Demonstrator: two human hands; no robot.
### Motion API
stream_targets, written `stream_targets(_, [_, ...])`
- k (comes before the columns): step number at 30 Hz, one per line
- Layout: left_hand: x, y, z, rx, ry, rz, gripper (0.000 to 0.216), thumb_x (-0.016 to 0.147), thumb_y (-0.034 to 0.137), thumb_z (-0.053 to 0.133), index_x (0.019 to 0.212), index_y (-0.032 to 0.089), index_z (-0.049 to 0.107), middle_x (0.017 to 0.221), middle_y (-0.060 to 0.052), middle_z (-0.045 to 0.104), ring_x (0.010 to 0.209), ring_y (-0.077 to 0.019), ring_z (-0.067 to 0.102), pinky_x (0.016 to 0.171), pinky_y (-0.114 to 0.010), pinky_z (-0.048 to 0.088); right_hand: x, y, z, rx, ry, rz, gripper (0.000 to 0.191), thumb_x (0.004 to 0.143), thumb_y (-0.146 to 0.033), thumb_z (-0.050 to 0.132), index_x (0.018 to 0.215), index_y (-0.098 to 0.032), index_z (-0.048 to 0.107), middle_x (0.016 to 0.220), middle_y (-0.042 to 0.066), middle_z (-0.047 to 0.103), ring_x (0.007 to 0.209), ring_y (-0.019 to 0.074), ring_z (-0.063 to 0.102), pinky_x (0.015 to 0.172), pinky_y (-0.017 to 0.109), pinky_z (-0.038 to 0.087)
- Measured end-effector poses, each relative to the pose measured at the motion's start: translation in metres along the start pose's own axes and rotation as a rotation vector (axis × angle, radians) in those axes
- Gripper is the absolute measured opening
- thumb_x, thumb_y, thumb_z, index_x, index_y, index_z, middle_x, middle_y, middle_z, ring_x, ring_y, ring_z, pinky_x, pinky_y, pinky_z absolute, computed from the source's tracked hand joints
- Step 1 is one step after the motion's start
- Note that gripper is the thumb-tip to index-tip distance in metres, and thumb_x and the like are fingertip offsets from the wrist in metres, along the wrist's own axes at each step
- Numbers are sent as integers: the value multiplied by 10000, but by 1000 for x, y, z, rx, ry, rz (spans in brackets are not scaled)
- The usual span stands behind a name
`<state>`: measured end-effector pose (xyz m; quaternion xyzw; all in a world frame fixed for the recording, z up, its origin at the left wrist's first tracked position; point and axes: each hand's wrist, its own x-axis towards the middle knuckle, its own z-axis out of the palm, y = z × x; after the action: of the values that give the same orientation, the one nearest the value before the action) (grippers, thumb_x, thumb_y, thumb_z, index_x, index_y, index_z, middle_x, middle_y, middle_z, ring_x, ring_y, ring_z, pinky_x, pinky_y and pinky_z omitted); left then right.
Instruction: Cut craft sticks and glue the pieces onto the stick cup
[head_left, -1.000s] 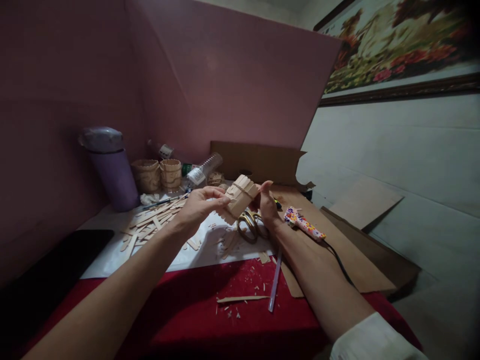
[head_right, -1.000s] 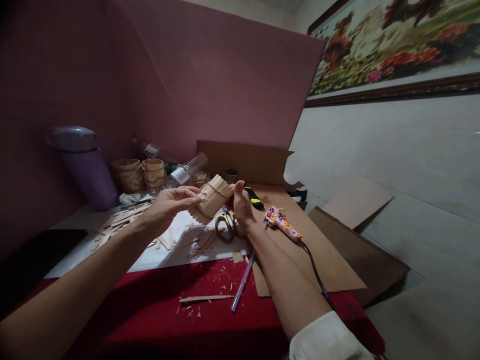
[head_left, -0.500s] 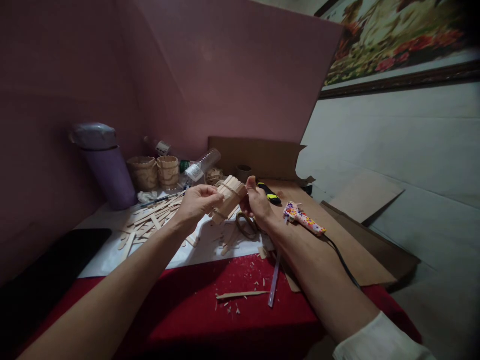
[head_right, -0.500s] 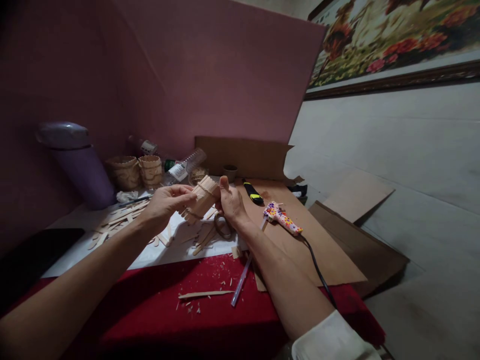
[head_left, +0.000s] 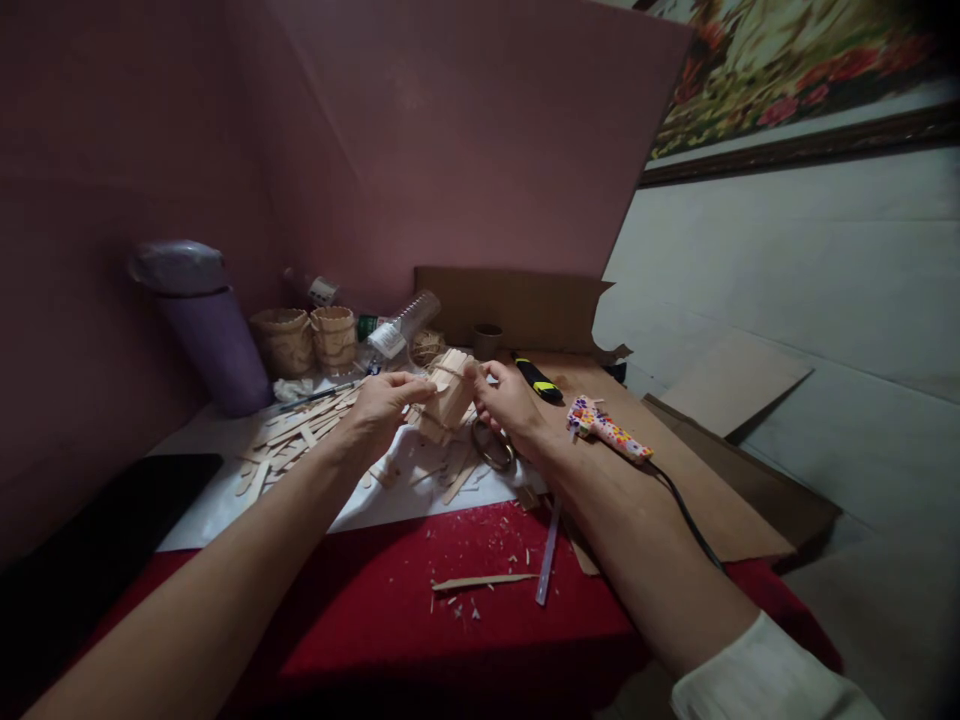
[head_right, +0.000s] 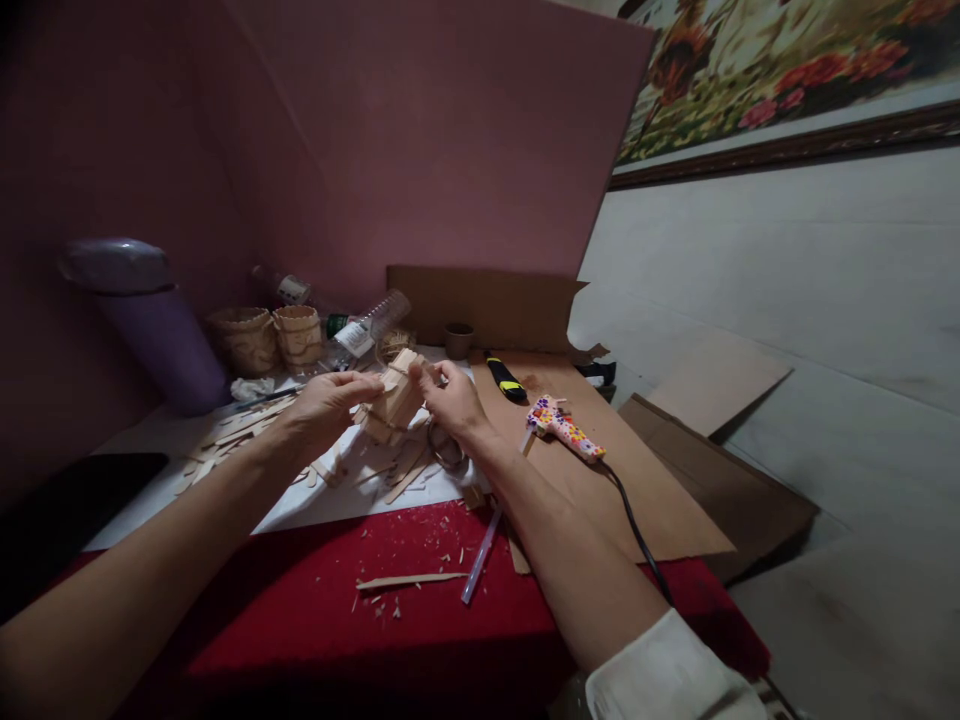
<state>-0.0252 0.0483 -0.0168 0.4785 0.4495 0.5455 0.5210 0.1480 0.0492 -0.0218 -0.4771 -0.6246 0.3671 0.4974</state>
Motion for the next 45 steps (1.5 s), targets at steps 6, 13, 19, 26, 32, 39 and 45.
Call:
stream_targets(6, [-3,-6,5,-10,-6,37,263,460,312,826,561,142,652,577,-10,598,563,-115,478,576,-266,327,2,10,4,-298,87,-89,493,750,-666,622,940,-215,564,812,26,660,716,175,609,609,271,452])
stream_targets(13, [-6,-11,13,7,-4,118,268,483,327,827,536,150,633,517,20,549,490,-90,414,514,-251,289,1,12,5,-245,76,-5,505,721,-573,714,1014,-211,521,968,75,669,863,209,643,699,328,518])
stream_targets(19, [-4,-13,9,-45,27,64,290,493,313,817,626,151,617,618,5,605,570,-121,512,541,-251,354,-2,8,4,-100,26,-1,467,734,-500,717,1017,-196,504,982,61,650,881,194,626,673,304,526])
stream_targets(26, [-4,-11,3,-173,-182,-59,315,584,370,807,714,148,626,615,-2,601,573,-148,567,591,-282,430,-2,7,5,-21,-16,16,470,717,-489,729,1014,-190,520,928,65,648,808,185,615,575,267,490])
stream_targets(32, [-4,-14,-2,-44,-357,-62,438,611,356,821,947,126,660,839,-79,689,722,-195,644,684,-311,469,-1,9,5,48,-57,-12,458,740,-464,728,1044,-191,521,987,75,666,887,199,636,667,297,530])
stream_targets(39, [-10,-7,12,147,-33,321,597,515,321,860,998,154,549,896,-55,647,811,-204,620,720,-309,471,5,13,-3,309,-207,-190,792,720,-386,765,1393,-262,365,1176,69,643,915,191,636,663,277,538])
stream_targets(45, [-20,0,17,294,32,526,558,583,271,818,1068,171,560,1007,-86,645,917,-223,615,798,-317,468,2,11,-1,398,-223,-164,876,705,-434,766,1451,-310,323,1262,71,609,996,217,619,658,280,556])
